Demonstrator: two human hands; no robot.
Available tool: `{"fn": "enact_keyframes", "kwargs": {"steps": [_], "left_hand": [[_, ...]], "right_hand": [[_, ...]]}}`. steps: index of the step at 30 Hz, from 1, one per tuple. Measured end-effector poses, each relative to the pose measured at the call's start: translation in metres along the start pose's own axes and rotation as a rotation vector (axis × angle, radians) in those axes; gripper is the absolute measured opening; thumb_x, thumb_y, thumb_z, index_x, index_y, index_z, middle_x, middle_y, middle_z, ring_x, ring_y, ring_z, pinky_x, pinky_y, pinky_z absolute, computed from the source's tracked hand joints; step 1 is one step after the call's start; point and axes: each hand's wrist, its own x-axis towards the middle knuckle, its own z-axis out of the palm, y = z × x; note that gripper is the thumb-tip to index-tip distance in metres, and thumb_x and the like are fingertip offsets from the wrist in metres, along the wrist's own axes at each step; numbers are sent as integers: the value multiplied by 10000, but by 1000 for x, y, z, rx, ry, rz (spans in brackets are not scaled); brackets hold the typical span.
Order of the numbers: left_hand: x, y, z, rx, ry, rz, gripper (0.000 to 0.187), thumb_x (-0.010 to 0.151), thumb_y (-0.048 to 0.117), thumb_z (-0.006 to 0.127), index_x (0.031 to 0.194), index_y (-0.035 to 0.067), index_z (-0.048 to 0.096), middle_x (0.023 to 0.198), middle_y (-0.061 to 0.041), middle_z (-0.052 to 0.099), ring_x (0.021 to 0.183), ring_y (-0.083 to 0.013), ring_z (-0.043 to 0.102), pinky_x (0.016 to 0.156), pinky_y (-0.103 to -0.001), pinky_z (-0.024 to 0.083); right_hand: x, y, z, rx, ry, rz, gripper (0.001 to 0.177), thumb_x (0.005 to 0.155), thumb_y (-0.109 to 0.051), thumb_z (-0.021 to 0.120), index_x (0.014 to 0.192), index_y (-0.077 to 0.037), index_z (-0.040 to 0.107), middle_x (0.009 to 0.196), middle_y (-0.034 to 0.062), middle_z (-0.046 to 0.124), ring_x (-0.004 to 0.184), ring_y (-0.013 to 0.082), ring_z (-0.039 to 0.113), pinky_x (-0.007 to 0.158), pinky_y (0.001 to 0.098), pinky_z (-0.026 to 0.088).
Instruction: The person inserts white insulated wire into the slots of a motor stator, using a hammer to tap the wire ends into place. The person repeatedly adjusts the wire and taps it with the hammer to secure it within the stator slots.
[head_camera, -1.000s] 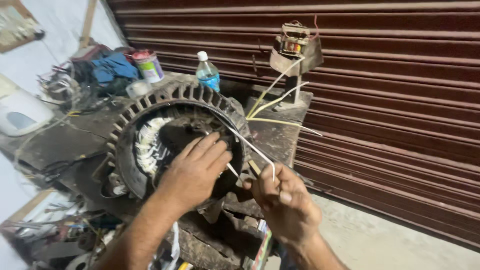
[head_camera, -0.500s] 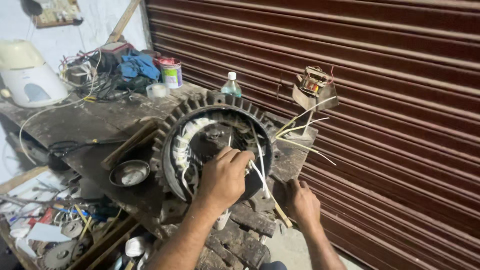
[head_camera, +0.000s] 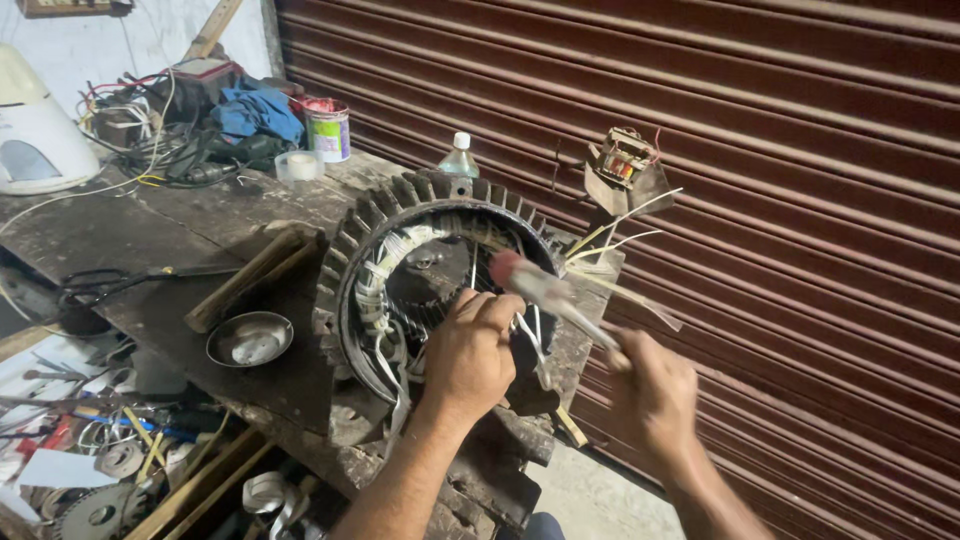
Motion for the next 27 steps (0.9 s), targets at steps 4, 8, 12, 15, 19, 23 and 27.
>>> {"fn": "enact_keyframes", "kwargs": {"steps": [4, 8, 12, 15, 19, 23, 27], "left_hand": [[-3, 1, -8, -35, 29, 29, 192, 871, -15, 573, 1008, 60, 683, 891, -97, 708, 894, -327, 660, 734, -439, 545], [-2, -3, -12, -73, 46, 55, 213, 865, -10, 555, 1027, 54, 678, 922, -114, 707, 926, -339, 663, 769, -444, 555], [-4, -3, -13, -54, 14, 40, 196, 890, 1, 561, 1028, 52, 691, 941, -117, 718, 933, -351, 661, 762, -459, 546], [-7, -3, -18, -70, 30, 42, 227, 871, 1, 560, 1049, 42, 693, 958, -128, 715, 937, -355, 662, 768, -457, 547], [-12, -3, -21, -80, 11, 6, 239, 875, -10, 549, 1060, 34, 695, 959, -135, 715, 934, -361, 659, 742, -448, 542], [-10, -5, -20, -54, 27, 34, 262, 823, -4, 554, 1034, 52, 698, 944, -127, 715, 937, -356, 668, 777, -456, 550], [-9, -4, -18, -65, 34, 32, 166, 895, 20, 567, 1007, 60, 683, 954, -125, 721, 955, -358, 669, 785, -463, 545]], "right_hand": [[23, -18, 8, -217, -6, -3, 113, 1013, -145, 629, 1023, -41, 672, 710, 90, 676, 483, 134, 578, 376, 329, 439], [26, -27, 10, -270, 94, -98, 139, 1011, -145, 639, 1045, -19, 688, 665, 93, 659, 459, 149, 563, 350, 340, 416], [21, -30, 7, -251, 117, -158, 150, 1025, -128, 605, 1085, -14, 683, 745, 93, 665, 542, 133, 588, 405, 310, 446], [28, -38, 8, -224, 222, -221, 109, 1015, -103, 640, 1047, -5, 677, 644, 63, 584, 492, 152, 545, 397, 333, 424], [33, -47, 4, -313, 142, -130, 86, 1010, -90, 655, 1055, -35, 703, 689, 59, 609, 508, 160, 556, 400, 337, 437], [38, -44, 4, -361, 199, -314, 133, 1003, -144, 676, 1094, -49, 691, 755, 81, 606, 592, 206, 568, 483, 362, 441], [35, -30, 8, -394, 183, -252, 126, 968, -136, 734, 1045, -37, 727, 660, 61, 585, 478, 167, 514, 391, 348, 382]]}}
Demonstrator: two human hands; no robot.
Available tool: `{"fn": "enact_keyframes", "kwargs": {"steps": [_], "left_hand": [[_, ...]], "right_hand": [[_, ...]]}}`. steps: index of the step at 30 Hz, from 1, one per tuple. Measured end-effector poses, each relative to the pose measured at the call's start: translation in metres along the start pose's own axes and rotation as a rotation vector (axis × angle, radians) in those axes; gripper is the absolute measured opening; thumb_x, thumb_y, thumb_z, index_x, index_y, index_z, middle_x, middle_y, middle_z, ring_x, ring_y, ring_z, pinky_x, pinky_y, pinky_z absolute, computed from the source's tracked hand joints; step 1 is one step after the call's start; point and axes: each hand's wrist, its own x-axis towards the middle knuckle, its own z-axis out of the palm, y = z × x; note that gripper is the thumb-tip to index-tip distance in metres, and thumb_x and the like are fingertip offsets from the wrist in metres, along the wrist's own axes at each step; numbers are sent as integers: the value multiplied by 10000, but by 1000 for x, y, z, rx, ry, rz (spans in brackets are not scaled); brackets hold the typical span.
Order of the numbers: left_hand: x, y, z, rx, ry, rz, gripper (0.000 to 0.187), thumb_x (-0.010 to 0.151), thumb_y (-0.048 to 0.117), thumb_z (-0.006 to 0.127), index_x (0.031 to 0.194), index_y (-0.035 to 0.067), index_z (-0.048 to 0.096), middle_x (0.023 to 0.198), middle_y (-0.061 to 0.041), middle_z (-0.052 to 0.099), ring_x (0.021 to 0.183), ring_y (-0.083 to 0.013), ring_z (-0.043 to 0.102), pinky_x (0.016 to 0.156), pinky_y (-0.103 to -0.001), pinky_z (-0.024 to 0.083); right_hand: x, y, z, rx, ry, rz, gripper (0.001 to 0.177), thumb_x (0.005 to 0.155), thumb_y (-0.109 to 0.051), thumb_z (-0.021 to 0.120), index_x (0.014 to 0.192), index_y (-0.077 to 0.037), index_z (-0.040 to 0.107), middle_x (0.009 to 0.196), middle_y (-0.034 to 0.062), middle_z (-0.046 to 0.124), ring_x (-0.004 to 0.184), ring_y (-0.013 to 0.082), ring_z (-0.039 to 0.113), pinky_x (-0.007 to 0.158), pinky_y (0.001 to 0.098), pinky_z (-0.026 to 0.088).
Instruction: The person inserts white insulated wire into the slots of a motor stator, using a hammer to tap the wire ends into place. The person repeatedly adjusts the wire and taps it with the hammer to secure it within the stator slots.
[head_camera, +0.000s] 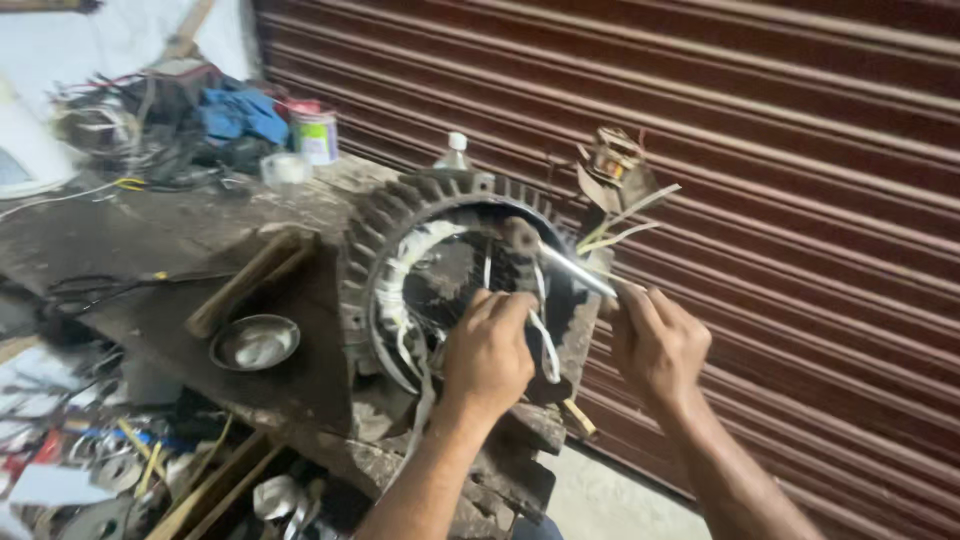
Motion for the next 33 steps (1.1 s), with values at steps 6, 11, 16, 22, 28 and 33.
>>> {"fn": "enact_keyframes", "kwargs": {"steps": [6, 11, 16, 22, 28, 33], "left_hand": [[-7, 6, -4, -25, 5, -8, 205, 872, 20, 547, 1023, 49, 683, 938, -134, 715, 930, -363, 660, 760, -468, 542], [-5, 3, -6, -12, 43, 16, 198, 892, 35, 551, 1040, 56, 681, 969, -127, 718, 946, -355, 665, 787, -459, 551], [-5, 2, -2, 35, 2, 17, 232, 865, 32, 557, 1039, 48, 709, 959, -128, 733, 941, -363, 663, 754, -462, 550], [-36, 20, 1, 308, -358, -133, 268, 882, 83, 601, 1122, 50, 716, 866, -124, 730, 820, -269, 682, 1106, -643, 408], [-42, 20, 0, 205, -53, -11, 157, 795, 38, 616, 929, 66, 692, 917, -115, 718, 844, -306, 679, 723, -420, 558], [-43, 23, 1, 240, -45, 11, 112, 779, 37, 644, 883, 70, 669, 798, -94, 684, 777, -291, 656, 688, -429, 550]], "right_hand": [[-9, 7, 13, -9, 51, -119, 150, 1048, -182, 668, 1144, -67, 683, 771, 84, 606, 606, 189, 555, 498, 337, 434], [5, 15, 20, 59, 58, -107, 82, 1046, -115, 669, 1054, -49, 717, 730, 41, 624, 566, 118, 541, 439, 312, 434], [10, 13, -6, -38, -23, -191, 114, 998, -175, 695, 1039, -80, 741, 727, 41, 667, 563, 110, 572, 449, 294, 443], [73, 11, -28, -188, -67, -755, 174, 915, -175, 701, 1079, -157, 756, 825, 40, 705, 648, 123, 631, 490, 262, 475], [109, 24, -30, -346, -131, -930, 226, 995, -320, 672, 1096, -139, 763, 771, 12, 677, 576, 85, 601, 437, 244, 488], [119, 16, -40, -497, -276, -875, 135, 981, -224, 667, 1050, -154, 760, 800, 55, 701, 599, 90, 641, 410, 215, 515]]}}
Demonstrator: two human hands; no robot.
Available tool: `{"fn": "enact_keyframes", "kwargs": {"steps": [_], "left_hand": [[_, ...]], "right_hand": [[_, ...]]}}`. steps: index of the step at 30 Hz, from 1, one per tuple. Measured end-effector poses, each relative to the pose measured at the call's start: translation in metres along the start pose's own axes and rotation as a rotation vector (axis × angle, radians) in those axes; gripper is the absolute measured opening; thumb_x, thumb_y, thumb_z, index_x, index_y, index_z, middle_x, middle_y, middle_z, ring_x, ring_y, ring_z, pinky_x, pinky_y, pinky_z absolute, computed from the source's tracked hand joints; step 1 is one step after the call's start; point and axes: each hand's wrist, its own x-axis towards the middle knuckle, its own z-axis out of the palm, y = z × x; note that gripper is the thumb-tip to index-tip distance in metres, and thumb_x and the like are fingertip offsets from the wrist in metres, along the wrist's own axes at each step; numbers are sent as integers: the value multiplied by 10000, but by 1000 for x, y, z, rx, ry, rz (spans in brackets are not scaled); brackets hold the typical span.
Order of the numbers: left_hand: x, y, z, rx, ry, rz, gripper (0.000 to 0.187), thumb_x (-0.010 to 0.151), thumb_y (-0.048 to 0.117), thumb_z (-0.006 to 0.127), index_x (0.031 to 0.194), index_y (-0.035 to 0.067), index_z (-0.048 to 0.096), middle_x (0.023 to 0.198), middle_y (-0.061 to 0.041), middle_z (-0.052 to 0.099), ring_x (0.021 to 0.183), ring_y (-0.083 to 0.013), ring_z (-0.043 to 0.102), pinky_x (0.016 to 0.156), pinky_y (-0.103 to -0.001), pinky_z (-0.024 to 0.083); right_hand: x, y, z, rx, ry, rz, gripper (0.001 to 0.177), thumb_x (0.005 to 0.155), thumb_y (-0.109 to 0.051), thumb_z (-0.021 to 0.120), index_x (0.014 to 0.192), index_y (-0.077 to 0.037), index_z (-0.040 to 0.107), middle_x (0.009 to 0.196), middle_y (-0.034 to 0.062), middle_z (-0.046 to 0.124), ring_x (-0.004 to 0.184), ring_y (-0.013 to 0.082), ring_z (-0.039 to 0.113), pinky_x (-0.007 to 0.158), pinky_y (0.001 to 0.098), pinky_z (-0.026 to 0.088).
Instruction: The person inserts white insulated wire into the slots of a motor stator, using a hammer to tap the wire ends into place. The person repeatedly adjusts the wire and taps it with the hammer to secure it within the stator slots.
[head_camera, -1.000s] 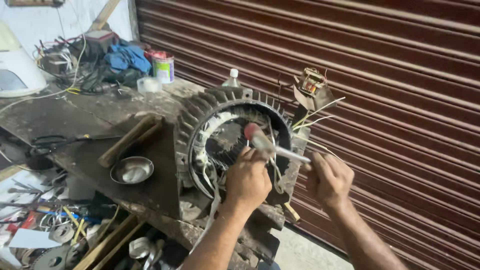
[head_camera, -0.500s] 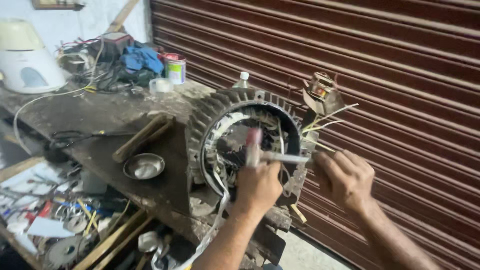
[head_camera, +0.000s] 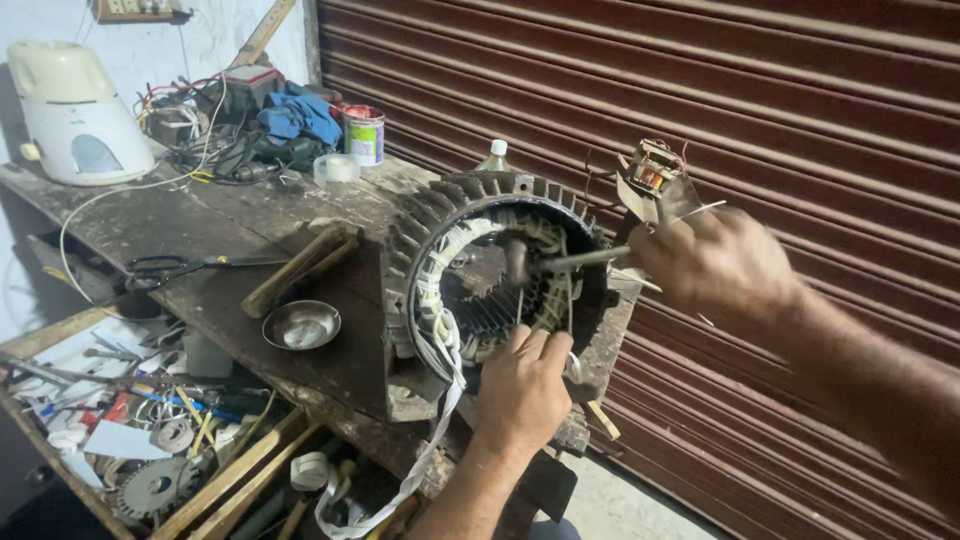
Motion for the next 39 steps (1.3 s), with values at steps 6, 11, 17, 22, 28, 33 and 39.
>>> {"fn": "enact_keyframes", "kwargs": {"steps": [6, 11, 17, 22, 28, 33, 39], "left_hand": [[4, -2, 1, 45, -255, -113, 103, 849, 79, 608, 924, 110, 671, 775, -92, 668, 780, -301, 661, 714, -428, 542], [6, 4, -1, -10, -22, 42, 115, 777, 39, 623, 881, 75, 656, 803, -84, 646, 840, -316, 639, 675, -449, 513], [15, 10, -4, -122, 18, 46, 172, 793, -6, 600, 937, 53, 673, 828, -97, 669, 818, -315, 638, 669, -428, 517], [20, 13, -1, -182, 31, 23, 173, 817, -36, 600, 946, 38, 689, 798, -108, 695, 760, -317, 646, 631, -419, 498], [21, 13, 7, -255, 47, 13, 158, 893, -36, 580, 1007, 20, 675, 806, -115, 693, 747, -288, 660, 651, -403, 499], [24, 14, 5, -270, -7, -86, 189, 860, -42, 593, 1004, 12, 703, 747, -115, 667, 705, -289, 653, 648, -408, 498], [26, 13, -18, -207, 20, 83, 219, 838, -33, 582, 1009, 31, 703, 953, -132, 717, 987, -334, 720, 886, -418, 553]], "right_hand": [[-22, -23, 8, 510, 203, 139, 206, 978, -278, 695, 912, -89, 743, 584, 31, 614, 429, 110, 527, 313, 303, 420], [-68, -56, 40, 663, 119, 591, 246, 1001, -265, 608, 981, -50, 726, 700, 62, 636, 403, 76, 472, 283, 269, 379], [-119, -128, 75, 894, 256, 1137, 279, 1081, -281, 544, 953, -73, 677, 613, 19, 578, 465, 91, 471, 392, 294, 372], [-133, -182, 101, 1156, 47, 1793, 266, 1053, -256, 545, 1077, -55, 718, 792, 133, 660, 595, 206, 579, 489, 419, 475], [-120, -179, 137, 997, -529, 1542, 297, 951, -222, 610, 1217, -209, 741, 1077, 151, 753, 980, 371, 698, 800, 502, 555], [-98, -163, 169, 943, -472, 1084, 298, 925, -154, 587, 1171, -207, 746, 1026, 134, 744, 904, 350, 728, 763, 486, 588], [-85, -144, 101, 897, 375, 1361, 165, 898, -32, 750, 1054, -57, 704, 896, 107, 696, 719, 258, 687, 653, 344, 555]]}}
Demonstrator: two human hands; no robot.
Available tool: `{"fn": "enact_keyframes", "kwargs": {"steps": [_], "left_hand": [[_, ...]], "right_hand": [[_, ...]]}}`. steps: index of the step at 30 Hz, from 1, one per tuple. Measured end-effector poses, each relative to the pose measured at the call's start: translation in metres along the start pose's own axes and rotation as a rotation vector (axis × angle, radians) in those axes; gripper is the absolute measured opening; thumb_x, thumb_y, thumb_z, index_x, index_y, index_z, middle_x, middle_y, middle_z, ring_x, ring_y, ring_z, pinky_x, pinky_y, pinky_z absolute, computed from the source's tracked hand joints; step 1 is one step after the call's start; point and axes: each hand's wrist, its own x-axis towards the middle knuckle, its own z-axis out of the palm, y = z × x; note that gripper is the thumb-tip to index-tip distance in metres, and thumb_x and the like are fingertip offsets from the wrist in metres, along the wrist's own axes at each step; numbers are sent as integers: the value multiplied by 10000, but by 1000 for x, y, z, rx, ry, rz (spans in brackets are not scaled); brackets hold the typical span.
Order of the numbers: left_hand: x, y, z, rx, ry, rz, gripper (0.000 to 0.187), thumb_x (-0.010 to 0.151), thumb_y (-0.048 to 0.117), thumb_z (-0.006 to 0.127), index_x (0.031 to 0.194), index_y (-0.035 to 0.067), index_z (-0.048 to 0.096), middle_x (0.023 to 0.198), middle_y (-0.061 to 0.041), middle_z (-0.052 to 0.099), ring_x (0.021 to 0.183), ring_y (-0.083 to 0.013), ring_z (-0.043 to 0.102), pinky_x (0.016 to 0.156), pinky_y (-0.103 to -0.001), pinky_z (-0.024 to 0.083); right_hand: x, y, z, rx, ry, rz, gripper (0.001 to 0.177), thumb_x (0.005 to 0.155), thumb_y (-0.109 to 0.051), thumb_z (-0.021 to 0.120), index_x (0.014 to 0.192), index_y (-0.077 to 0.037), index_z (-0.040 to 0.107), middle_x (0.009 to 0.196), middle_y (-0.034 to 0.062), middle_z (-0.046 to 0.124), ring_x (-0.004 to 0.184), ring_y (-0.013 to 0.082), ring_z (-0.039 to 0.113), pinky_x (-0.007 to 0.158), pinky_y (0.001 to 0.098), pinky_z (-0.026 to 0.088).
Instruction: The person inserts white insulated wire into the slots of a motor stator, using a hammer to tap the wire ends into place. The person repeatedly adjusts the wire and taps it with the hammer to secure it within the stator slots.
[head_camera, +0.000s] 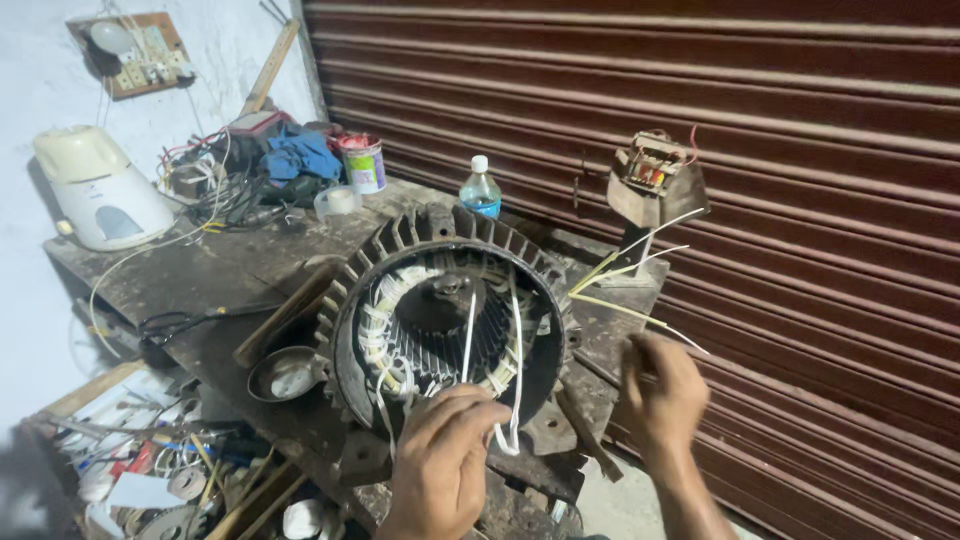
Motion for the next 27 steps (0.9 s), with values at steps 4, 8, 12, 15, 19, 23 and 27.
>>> {"fn": "enact_keyframes", "kwargs": {"steps": [4, 8, 12, 15, 19, 23, 27], "left_hand": [[6, 15, -2, -49, 12, 39, 124, 877, 13, 656, 976, 63, 710, 1014, -95, 746, 1094, -317, 744, 966, -406, 572], [19, 31, -2, 12, -32, 82, 128, 859, 18, 675, 971, 63, 718, 1040, -96, 737, 1121, -306, 729, 985, -431, 547], [19, 41, -4, 35, 8, 54, 106, 914, 47, 704, 1005, 82, 747, 1133, -113, 704, 1161, -328, 685, 1010, -419, 552], [15, 37, -1, -24, 50, 40, 168, 917, 45, 682, 1064, 64, 762, 1138, -120, 691, 1108, -310, 679, 978, -395, 555], [25, 12, 10, -217, 246, -293, 199, 948, 36, 629, 1130, 30, 711, 1191, -136, 718, 1105, -262, 721, 916, -357, 582], [60, -37, 28, -126, 164, -500, 194, 899, 84, 678, 1075, 22, 731, 1007, -131, 749, 838, -241, 759, 685, -346, 600], [72, -63, 42, 141, 181, -318, 140, 828, 43, 721, 957, -14, 720, 902, -183, 728, 794, -359, 713, 690, -417, 557]], "right_hand": [[-5, -75, -16, 191, -40, -442, 228, 756, 29, 729, 968, -49, 700, 753, 33, 637, 595, 194, 589, 537, 325, 460], [16, -118, -3, 165, -245, -462, 471, 770, -155, 704, 1201, 35, 699, 827, 97, 595, 681, 242, 597, 554, 378, 485], [32, -131, 5, 127, -283, -550, 422, 833, -177, 662, 1219, -15, 715, 957, 90, 669, 761, 236, 631, 598, 372, 512], [32, -123, 5, 392, -308, -532, 334, 928, -224, 611, 1174, -12, 689, 1099, 119, 703, 906, 230, 669, 708, 360, 545], [28, -104, 8, 724, -460, 21, 371, 1062, -291, 522, 1053, -32, 787, 852, 75, 785, 695, 128, 733, 555, 285, 590], [28, -90, 8, 1294, -364, 407, 394, 1080, -318, 580, 1043, 49, 719, 864, 171, 718, 700, 214, 663, 548, 326, 491], [28, -91, 7, 1422, -292, 634, 433, 1041, -397, 608, 1048, 30, 681, 819, 142, 658, 657, 205, 597, 544, 312, 465]]}}
